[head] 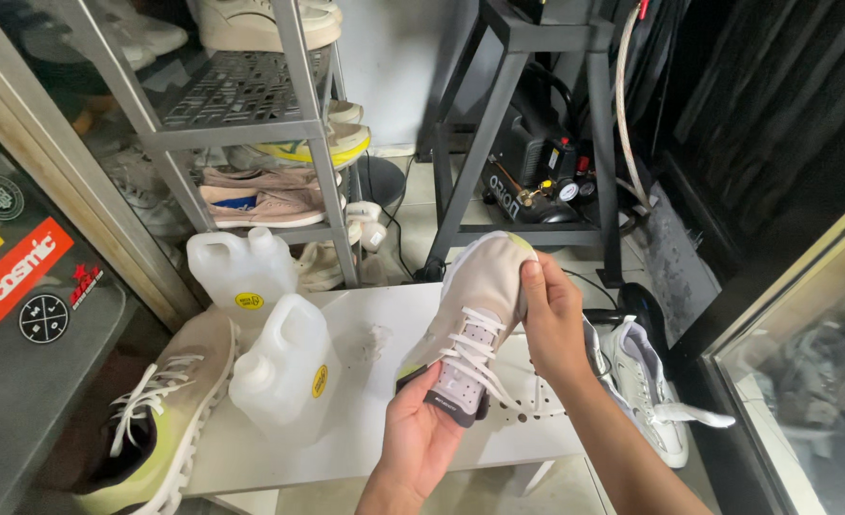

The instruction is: The person laces a white sneaker by threading the laces through the eyelets and tightening them. The person adjusts the laces and pulls them to secure the fit.

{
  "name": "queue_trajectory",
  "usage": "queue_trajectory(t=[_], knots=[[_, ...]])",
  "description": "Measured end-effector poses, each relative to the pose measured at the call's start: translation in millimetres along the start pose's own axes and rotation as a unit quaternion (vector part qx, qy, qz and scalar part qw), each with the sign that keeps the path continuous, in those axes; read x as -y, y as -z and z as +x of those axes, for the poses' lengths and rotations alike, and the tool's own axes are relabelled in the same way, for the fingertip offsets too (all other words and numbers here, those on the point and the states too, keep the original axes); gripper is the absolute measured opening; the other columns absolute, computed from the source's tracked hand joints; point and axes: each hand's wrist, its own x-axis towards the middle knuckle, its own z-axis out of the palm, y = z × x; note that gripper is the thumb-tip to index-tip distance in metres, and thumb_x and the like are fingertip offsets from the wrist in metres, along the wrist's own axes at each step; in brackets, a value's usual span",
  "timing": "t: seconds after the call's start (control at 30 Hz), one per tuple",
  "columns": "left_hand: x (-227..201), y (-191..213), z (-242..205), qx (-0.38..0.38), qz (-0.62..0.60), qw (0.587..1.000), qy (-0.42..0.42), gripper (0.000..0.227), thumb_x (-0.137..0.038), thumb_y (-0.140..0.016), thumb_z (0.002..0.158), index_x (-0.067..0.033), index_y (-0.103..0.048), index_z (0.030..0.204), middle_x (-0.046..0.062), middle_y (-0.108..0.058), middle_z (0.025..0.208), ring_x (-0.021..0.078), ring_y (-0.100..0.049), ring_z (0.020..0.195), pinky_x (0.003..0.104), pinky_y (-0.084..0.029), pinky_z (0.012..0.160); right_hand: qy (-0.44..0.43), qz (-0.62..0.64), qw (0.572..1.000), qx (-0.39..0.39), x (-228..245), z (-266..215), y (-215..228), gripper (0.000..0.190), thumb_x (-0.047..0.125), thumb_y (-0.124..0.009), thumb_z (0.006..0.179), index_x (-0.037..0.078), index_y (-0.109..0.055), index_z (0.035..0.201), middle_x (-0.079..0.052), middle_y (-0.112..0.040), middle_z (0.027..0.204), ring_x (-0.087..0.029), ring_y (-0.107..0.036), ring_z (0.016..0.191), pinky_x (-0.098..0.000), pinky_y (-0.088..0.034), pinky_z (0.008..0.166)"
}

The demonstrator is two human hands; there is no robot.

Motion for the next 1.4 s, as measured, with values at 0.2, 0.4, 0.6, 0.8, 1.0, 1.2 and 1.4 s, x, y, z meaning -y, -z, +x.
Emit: queue_trajectory(t=[0.2, 0.4, 0.6, 0.8, 1.0, 1.2, 1.4], knots=[[3.3, 2.5, 2.3, 0.065, -0.017, 0.996, -0.052, 0.051, 0.004, -0.046, 0.073, 0.0063, -0.051, 0.123, 0.020, -0.057, 0.122, 0.0306, -0.053, 0.111, 0.038, -0.040, 0.091, -0.048, 0.014, 0.999, 0.009, 10.6, 1.8, -7.3, 0.030, 0.031, -0.042, 0.097, 0.007, -0.060, 0.095, 0.003, -0.046, 0.073, -0.008, -0.039, 0.066, -0.0225, -0.034, 0.056], [-1.9, 7.2, 22.1, 0.108, -0.012, 0.986, -0.128, 0.039, -0.009, -0.051, 0.083, 0.0051, -0.053, 0.119, 0.022, -0.059, 0.118, 0.0311, -0.057, 0.106, 0.038, -0.045, 0.081, -0.246, -0.033, 0.964, 0.097, 28.5, -23.1, -15.0, 0.069, 0.044, -0.038, 0.082, 0.017, -0.025, 0.144, -0.010, -0.046, 0.128, -0.022, -0.053, 0.114, -0.0384, -0.049, 0.093], [-17.5, -1.4, 29.5, 0.113, 0.087, 0.977, -0.158, 0.035, -0.014, -0.052, 0.087, 0.0043, -0.057, 0.117, 0.016, -0.062, 0.116, 0.0256, -0.057, 0.106, 0.037, -0.044, 0.086, -0.191, -0.115, 0.958, 0.181, 17.8, -35.4, -0.6, 0.030, 0.026, -0.058, 0.085, 0.006, -0.065, 0.107, -0.006, -0.069, 0.076, -0.016, -0.062, 0.064, -0.0254, -0.051, 0.062], [-22.1, -10.5, 30.8, 0.085, 0.138, 0.977, -0.138, 0.042, -0.013, -0.053, 0.083, 0.0056, -0.057, 0.120, 0.015, -0.061, 0.121, 0.0241, -0.055, 0.114, 0.036, -0.042, 0.097, -0.102, -0.105, 0.969, 0.197, -5.6, -34.8, 13.7, 0.016, 0.018, -0.066, 0.083, 0.004, -0.075, 0.082, 0.000, -0.072, 0.080, -0.008, -0.059, 0.073, -0.0214, -0.046, 0.071], [-33.5, 0.2, 47.3, 0.057, 0.123, 0.985, -0.109, 0.034, -0.015, -0.054, 0.084, 0.0071, -0.061, 0.108, 0.017, -0.065, 0.107, 0.0249, -0.061, 0.098, 0.033, -0.045, 0.081, 0.001, -0.084, 0.973, 0.214, -26.0, -45.7, 34.9, 0.018, 0.017, -0.067, 0.081, 0.004, -0.078, 0.077, -0.004, -0.063, 0.068, -0.012, -0.057, 0.064, -0.0229, -0.043, 0.058], [-51.7, 4.3, 69.5, -0.055, 0.115, 0.989, -0.077, 0.018, -0.009, -0.054, 0.082, 0.0019, -0.059, 0.096, 0.020, -0.066, 0.096, 0.0272, -0.063, 0.084, 0.035, -0.049, 0.072, 0.051, 0.000, 0.956, 0.291, -10.7, -62.3, 69.5, 0.021, 0.009, -0.064, 0.083, -0.001, -0.066, 0.064, -0.007, -0.055, 0.058, -0.015, -0.050, 0.055, -0.0262, -0.040, 0.051], [-62.1, 3.5, 79.8, -0.049, 0.285, 0.955, 0.061, 0.011, -0.004, -0.052, 0.077, 0.0006, -0.055, 0.086, 0.015, -0.062, 0.082, 0.0208, -0.060, 0.070, 0.030, -0.049, 0.064, -0.027, 0.313, 0.947, 0.071, -28.1, -82.6, 180.5, 0.014, 0.005, -0.056, 0.067, 0.007, -0.062, 0.080, -0.011, -0.055, 0.091, -0.028, -0.051, 0.080, -0.0389, -0.038, 0.069]])
